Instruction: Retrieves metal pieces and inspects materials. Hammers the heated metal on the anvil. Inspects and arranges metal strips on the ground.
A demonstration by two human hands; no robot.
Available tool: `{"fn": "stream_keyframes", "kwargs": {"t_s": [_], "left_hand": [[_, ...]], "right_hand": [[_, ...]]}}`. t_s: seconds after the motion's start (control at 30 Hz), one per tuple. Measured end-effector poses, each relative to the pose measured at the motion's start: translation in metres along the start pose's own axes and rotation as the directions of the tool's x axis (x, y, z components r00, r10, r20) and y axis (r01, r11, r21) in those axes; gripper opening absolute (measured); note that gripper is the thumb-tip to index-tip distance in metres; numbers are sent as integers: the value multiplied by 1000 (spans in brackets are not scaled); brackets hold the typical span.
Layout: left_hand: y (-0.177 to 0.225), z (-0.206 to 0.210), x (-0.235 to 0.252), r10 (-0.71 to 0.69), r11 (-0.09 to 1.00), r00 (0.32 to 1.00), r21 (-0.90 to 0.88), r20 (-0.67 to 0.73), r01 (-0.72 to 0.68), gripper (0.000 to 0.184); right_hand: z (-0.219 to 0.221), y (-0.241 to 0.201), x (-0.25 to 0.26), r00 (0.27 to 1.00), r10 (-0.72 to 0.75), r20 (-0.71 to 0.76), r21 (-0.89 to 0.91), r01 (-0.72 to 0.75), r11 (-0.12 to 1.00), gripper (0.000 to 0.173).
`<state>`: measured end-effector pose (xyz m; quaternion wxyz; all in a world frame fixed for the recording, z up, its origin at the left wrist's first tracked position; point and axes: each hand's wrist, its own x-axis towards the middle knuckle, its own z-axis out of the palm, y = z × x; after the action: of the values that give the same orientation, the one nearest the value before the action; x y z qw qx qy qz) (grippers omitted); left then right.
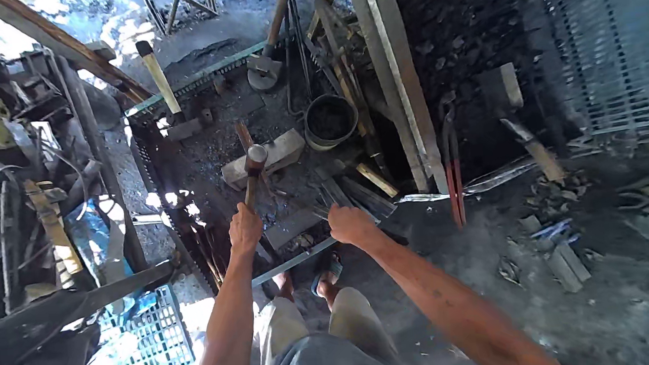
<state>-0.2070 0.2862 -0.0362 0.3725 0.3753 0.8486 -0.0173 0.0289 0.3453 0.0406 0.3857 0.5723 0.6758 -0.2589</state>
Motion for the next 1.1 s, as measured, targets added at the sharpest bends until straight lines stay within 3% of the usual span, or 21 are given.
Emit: {"fn": "stream_keyframes", "kwargs": {"t_s": [0.07, 0.13, 0.23, 0.37, 0.53, 0.67, 0.73, 0.83, 0.9, 1.0, 1.1], "left_hand": [[0, 1, 10, 0, 1000, 998, 18, 60, -1, 46], [0, -23, 13, 16, 998, 995, -57, 102, -10, 41], [0, -45, 7, 52, 987, 997, -153, 52, -44, 32], [5, -35, -10, 45, 989, 998, -141, -54, -52, 44], [33, -10, 7, -56, 997, 998, -58, 29, 57, 46], [59, -3, 8, -114, 992, 993, -58, 32, 115, 49], [57, -2, 9, -131, 987, 991, -90, 39, 134, 49], [44, 6, 15, -121, 968, 991, -216, 52, 129, 46], [30, 9, 19, -114, 935, 992, -332, 59, 127, 40], [12, 15, 26, -126, 879, 987, -449, 98, 157, 38], [9, 12, 24, -127, 860, 987, -484, 100, 159, 38]], "right_hand": [[-8, -1, -2, 1000, 14, -10, -20, -14, 1000, 58], [-16, -5, -7, 1000, 15, -27, -45, -16, 999, 57], [-28, -3, -10, 999, 10, -43, -80, -14, 997, 58], [-44, 5, -2, 999, -5, -52, -167, -3, 986, 54], [-65, 0, -4, 992, 2, -128, -239, -33, 970, 38], [-81, 9, 0, 987, -61, -148, -303, 14, 953, 38], [-84, 38, 20, 988, -122, -91, -222, 99, 970, 44], [-46, 99, 96, 970, -235, 54, -36, 237, 971, 60], [-5, 122, 146, 921, -361, 144, 150, 340, 928, 54], [36, 128, 164, 852, -495, 170, 399, 400, 825, 38], [49, 120, 155, 868, -479, 127, 392, 400, 828, 37]]}}
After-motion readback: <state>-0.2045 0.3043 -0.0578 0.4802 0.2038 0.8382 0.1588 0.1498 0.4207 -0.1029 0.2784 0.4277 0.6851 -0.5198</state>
